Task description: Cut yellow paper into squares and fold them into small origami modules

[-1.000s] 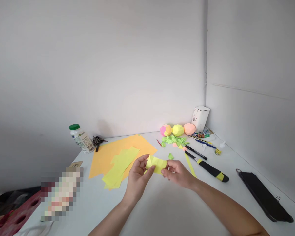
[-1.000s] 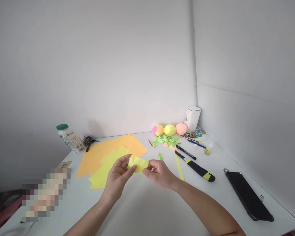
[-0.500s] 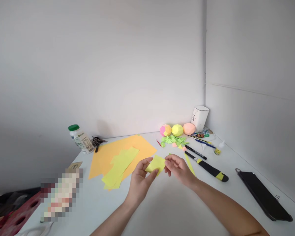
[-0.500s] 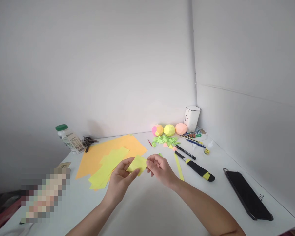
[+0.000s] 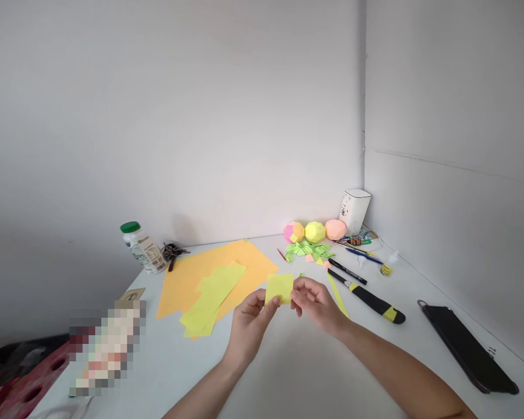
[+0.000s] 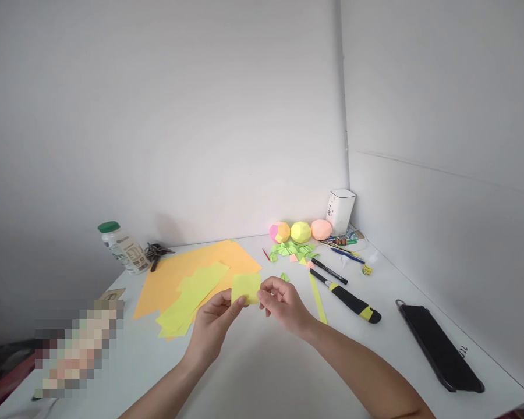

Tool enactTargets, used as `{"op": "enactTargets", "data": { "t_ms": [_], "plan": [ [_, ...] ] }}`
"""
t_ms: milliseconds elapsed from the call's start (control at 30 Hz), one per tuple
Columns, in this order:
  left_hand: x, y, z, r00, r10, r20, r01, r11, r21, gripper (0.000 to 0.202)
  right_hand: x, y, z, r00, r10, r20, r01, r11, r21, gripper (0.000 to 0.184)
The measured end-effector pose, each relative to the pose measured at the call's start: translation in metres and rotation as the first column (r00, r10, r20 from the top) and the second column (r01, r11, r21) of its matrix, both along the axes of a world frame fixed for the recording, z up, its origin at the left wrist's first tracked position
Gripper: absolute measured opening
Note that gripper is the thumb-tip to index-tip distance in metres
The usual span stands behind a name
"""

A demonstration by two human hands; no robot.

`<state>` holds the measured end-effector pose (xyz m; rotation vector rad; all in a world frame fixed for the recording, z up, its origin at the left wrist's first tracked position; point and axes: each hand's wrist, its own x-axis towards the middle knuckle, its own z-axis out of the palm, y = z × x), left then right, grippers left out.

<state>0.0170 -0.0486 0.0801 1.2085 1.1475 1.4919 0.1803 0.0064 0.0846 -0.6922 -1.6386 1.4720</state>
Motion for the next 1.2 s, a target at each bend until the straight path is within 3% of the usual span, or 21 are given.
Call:
{"op": "enactTargets", "data": {
  "t_ms": [300, 567, 733, 900, 1100, 1200],
  "plan": [
    [-0.001, -0.001, -0.001, 0.988, 0.004, -0.155, 0.001, 0.999, 0.034, 0.024, 0.002, 0.001, 0.001, 0.996, -0.054, -0.070, 0.055, 0.998, 0.011, 0.026],
    [0.001, -0.004, 0.003, 0.985, 0.019, -0.173, -0.012, 0.999, 0.042, 0.028, 0.004, 0.000, 0.005, 0.995, -0.097, -0.034, 0.097, 0.995, -0.009, 0.033],
    [0.001, -0.004, -0.001, 0.977, -0.044, -0.211, 0.059, 0.996, 0.066, 0.020, 0.002, -0.004, 0.009, 0.995, -0.092, -0.031, 0.094, 0.995, 0.043, 0.030],
    [0.003, -0.005, -0.002, 0.962, -0.111, -0.249, 0.130, 0.990, 0.060, 0.020, -0.004, -0.012, 0.006, 0.998, 0.000, -0.058, -0.007, 0.993, -0.115, 0.033],
    [0.002, -0.005, 0.004, 0.971, -0.036, -0.235, 0.051, 0.997, 0.059, 0.025, 0.000, -0.003, 0.007, 0.977, -0.179, -0.120, 0.170, 0.982, -0.080, 0.027],
    [0.000, -0.005, 0.009, 0.979, 0.022, -0.205, -0.011, 0.998, 0.057, 0.026, 0.002, 0.002, 0.007, 0.971, -0.205, -0.119, 0.199, 0.978, -0.060, 0.026]
  ]
}}
